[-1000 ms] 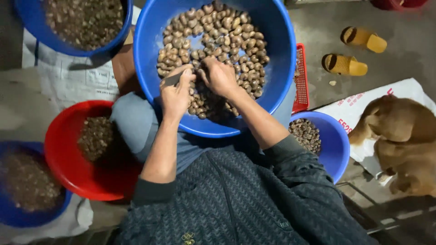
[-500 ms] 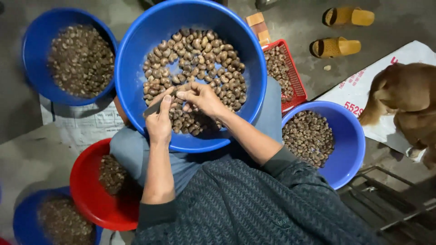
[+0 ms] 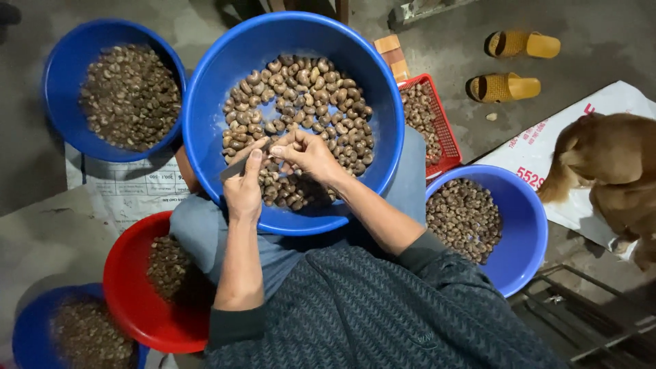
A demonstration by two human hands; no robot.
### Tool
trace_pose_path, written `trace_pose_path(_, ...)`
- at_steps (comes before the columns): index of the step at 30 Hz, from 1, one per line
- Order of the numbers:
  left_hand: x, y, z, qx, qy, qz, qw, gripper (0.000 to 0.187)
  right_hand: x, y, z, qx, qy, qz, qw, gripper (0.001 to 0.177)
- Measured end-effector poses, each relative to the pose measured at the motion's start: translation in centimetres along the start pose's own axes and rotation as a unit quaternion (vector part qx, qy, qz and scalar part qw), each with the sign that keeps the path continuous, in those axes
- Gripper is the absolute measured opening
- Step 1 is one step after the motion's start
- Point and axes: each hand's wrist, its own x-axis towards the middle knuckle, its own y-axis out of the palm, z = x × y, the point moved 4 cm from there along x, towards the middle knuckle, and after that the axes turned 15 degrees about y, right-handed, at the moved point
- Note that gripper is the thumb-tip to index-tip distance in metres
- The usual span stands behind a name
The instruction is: Manually shelling and sorting nuts using a small metal tool while sitting on the floor.
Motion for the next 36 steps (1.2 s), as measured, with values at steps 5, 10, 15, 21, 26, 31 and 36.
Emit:
trace_pose_path(5,0.2,0.1,0.2,-0.064,-0.002,-0.017,0.998,0.026,0.3,0.0,-0.2,0.004,-0.007,0.007,1.000,0.033)
trace_pose_path(10,0.1,-0.2,1.1,-0.102,-0.018,-0.020,0.994,0.026,0.0,0.6,0.4,0.000,-0.014,0.014,1.000,0.027)
trace_pose_path(15,0.3,0.4,-0.6,-0.054,0.022,-0.013,0.998,0.024,-0.8,0.9,1.1,0.034,-0.018,0.015,0.999,0.030)
trace_pose_path(21,0.7,0.9,-2.4,0.046,0.076,0.041,0.995,0.024,-0.7,0.8,0.5,0.004,-0.031,0.024,0.999,0.036)
trace_pose_path(26,0.8,1.4,-2.9,0.014,0.074,0.051,0.996,0.022,-1.0,1.0,1.4,-0.031,-0.056,0.047,0.997,0.046)
trace_pose_path(31,0.6,1.2,-2.7,-0.030,0.063,0.055,0.996,0.026,-1.2,1.3,1.5,-0.032,-0.057,0.059,0.996,0.043)
trace_pose_path(36,0.3,0.9,-1.9,-0.042,0.059,0.057,0.996,0.027,-0.9,0.9,1.0,-0.006,-0.047,0.088,0.995,0.043)
